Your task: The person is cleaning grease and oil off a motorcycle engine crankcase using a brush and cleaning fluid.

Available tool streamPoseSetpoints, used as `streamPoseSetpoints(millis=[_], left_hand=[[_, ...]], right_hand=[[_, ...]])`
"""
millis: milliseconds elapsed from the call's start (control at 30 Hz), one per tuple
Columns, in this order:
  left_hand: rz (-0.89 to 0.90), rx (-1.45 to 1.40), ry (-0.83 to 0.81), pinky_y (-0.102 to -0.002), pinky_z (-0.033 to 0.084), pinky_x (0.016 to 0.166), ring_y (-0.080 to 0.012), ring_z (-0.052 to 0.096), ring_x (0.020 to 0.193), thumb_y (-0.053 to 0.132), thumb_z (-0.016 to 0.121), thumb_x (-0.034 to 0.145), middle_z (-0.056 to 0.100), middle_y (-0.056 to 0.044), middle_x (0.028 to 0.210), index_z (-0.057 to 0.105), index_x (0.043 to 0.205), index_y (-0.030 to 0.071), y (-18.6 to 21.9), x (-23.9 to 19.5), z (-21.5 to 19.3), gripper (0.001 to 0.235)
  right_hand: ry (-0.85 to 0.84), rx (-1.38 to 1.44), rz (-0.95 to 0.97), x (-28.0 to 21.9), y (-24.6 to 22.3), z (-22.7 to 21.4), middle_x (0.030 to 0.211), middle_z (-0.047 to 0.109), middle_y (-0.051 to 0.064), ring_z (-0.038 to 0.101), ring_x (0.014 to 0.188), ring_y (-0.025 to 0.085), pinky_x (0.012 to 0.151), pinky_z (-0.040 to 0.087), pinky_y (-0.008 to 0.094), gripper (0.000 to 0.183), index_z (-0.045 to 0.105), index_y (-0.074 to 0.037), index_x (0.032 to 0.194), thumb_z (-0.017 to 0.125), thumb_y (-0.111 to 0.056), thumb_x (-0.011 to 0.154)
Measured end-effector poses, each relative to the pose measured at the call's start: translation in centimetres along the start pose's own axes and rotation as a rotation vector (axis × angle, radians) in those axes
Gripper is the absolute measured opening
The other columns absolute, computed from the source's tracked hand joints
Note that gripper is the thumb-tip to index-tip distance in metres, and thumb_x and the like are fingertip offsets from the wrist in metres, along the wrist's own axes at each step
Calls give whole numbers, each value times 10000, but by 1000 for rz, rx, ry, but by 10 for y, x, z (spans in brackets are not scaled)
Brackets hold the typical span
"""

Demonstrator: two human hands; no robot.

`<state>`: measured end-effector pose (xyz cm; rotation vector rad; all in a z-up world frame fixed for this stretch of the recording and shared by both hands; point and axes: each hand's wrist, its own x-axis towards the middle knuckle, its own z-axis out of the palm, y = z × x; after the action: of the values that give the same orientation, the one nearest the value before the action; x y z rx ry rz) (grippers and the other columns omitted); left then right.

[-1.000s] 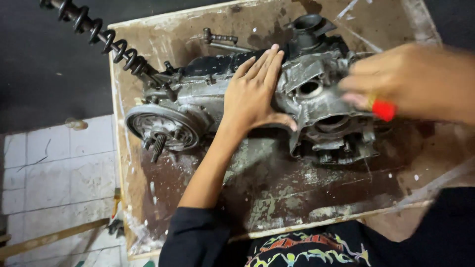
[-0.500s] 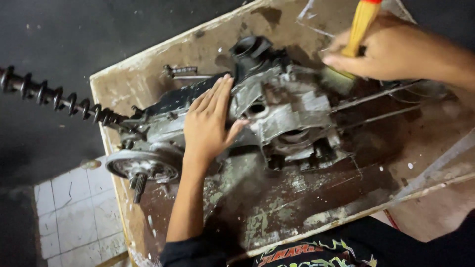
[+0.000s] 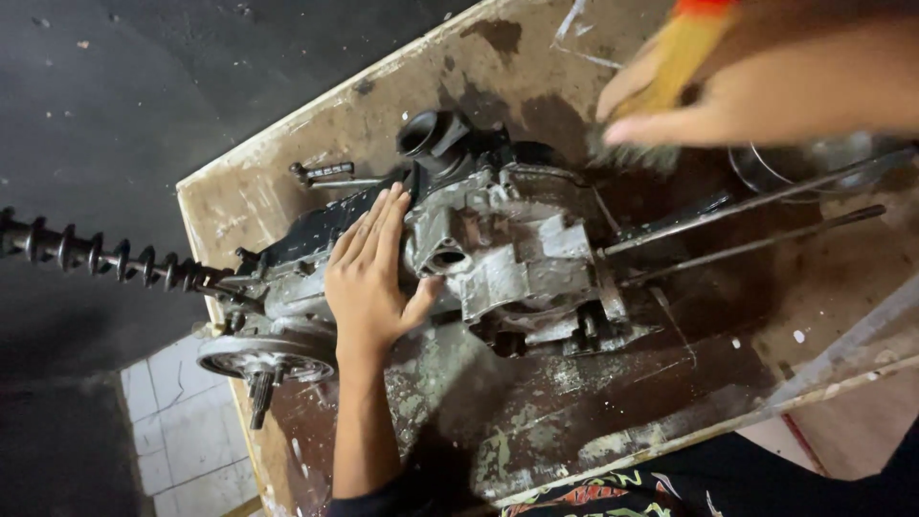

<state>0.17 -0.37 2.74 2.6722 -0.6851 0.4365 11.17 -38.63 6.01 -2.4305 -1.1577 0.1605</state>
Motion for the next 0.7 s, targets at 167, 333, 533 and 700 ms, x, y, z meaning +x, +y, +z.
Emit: streamPoseSetpoints(millis=[167,333,533,700], left_hand=[[14,46,21,-441,419,1206,-321,532,1466,585,506,974,563,-183,1545,515,1501,-41,0,0,5,818],[29,65,41,-436,426,1184,-332,539,1447,650,489,969,575,-198,1515,520,1476,-69,-2,-2,10,880],[10,85,77,-444,434,1181,-334,552,1440,667,467,968,594,-198,1503,539,1460,-64,0,-2,13,884],[-20,78,88,-440,458,1153,-324,582,1406,702,441,960,622,-184,1459,580,1417,-49,0,2,15,890]], right_hand=[[94,133,-140,-9,38,8,955,745,74,708,852,205,701,584,313,363,700,-54,1207,632,-347,1004],[52,303,-107,0,59,9,863,744,23,683,737,148,632,566,282,365,720,-101,1234,636,-366,998],[3,452,-117,33,70,16,787,743,-19,662,641,103,575,551,256,371,736,-140,1257,639,-382,993],[140,491,-317,48,45,50,825,716,18,614,615,98,541,540,227,278,731,-78,1180,639,-256,987]])
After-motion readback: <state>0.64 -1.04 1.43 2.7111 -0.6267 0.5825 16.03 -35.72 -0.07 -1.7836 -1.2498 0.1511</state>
